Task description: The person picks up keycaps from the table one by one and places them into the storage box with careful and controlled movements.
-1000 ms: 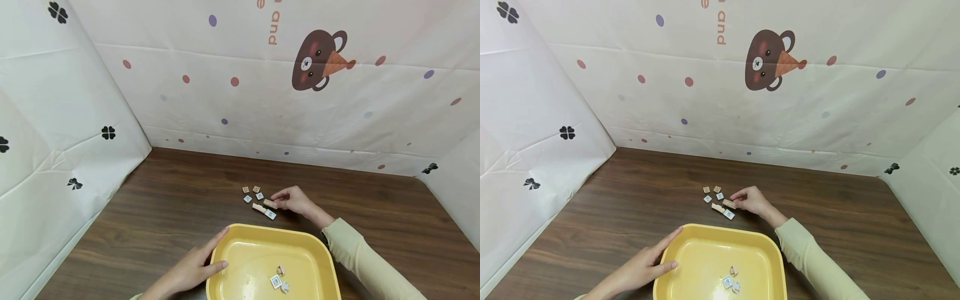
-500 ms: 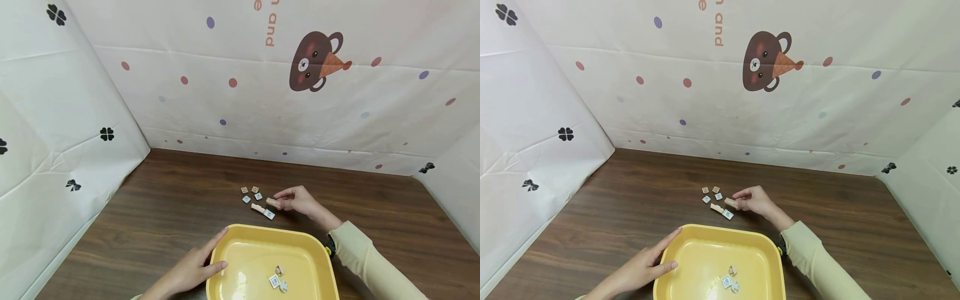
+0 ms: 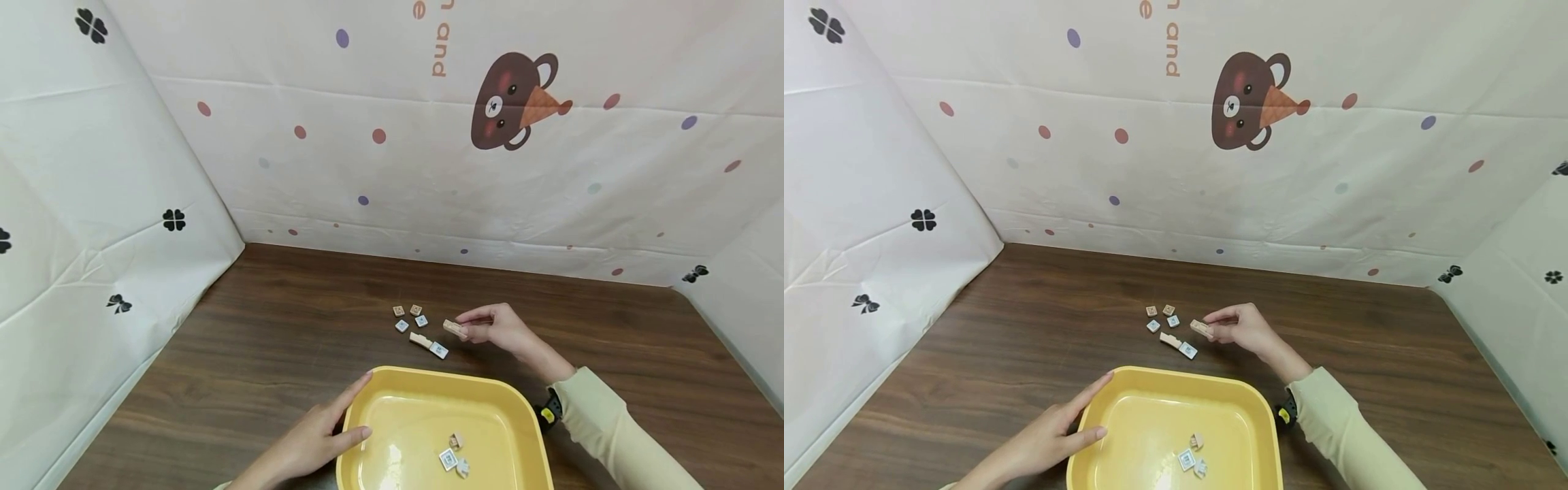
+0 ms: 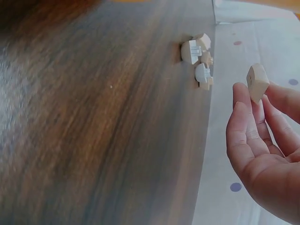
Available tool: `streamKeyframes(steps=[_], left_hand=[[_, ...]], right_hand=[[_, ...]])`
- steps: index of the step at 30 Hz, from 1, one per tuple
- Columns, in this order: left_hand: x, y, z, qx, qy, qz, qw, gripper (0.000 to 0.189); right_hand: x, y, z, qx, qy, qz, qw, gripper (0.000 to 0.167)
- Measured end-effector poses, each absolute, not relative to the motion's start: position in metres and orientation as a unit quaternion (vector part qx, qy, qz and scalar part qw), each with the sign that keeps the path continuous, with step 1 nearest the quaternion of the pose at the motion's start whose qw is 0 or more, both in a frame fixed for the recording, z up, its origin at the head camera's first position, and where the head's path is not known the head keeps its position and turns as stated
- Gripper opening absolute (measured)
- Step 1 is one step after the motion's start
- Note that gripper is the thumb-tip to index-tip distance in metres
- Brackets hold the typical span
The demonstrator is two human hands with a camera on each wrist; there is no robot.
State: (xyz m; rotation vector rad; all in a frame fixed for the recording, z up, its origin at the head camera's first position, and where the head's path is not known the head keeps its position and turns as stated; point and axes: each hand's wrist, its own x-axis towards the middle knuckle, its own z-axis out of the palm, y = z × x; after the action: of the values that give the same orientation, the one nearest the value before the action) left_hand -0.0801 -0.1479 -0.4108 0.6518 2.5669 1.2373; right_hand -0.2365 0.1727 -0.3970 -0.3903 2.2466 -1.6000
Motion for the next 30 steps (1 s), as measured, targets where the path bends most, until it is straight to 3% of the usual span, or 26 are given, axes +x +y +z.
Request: streamKeyframes(steps=[30], left_hand=[[-0.081,-0.148,-0.410,0.218,0.873,0.420,0.113,0.067]], right_hand=[[-0.204,0.184,-0.368,-0.169,0.788,-0.568,0.164,0.030]])
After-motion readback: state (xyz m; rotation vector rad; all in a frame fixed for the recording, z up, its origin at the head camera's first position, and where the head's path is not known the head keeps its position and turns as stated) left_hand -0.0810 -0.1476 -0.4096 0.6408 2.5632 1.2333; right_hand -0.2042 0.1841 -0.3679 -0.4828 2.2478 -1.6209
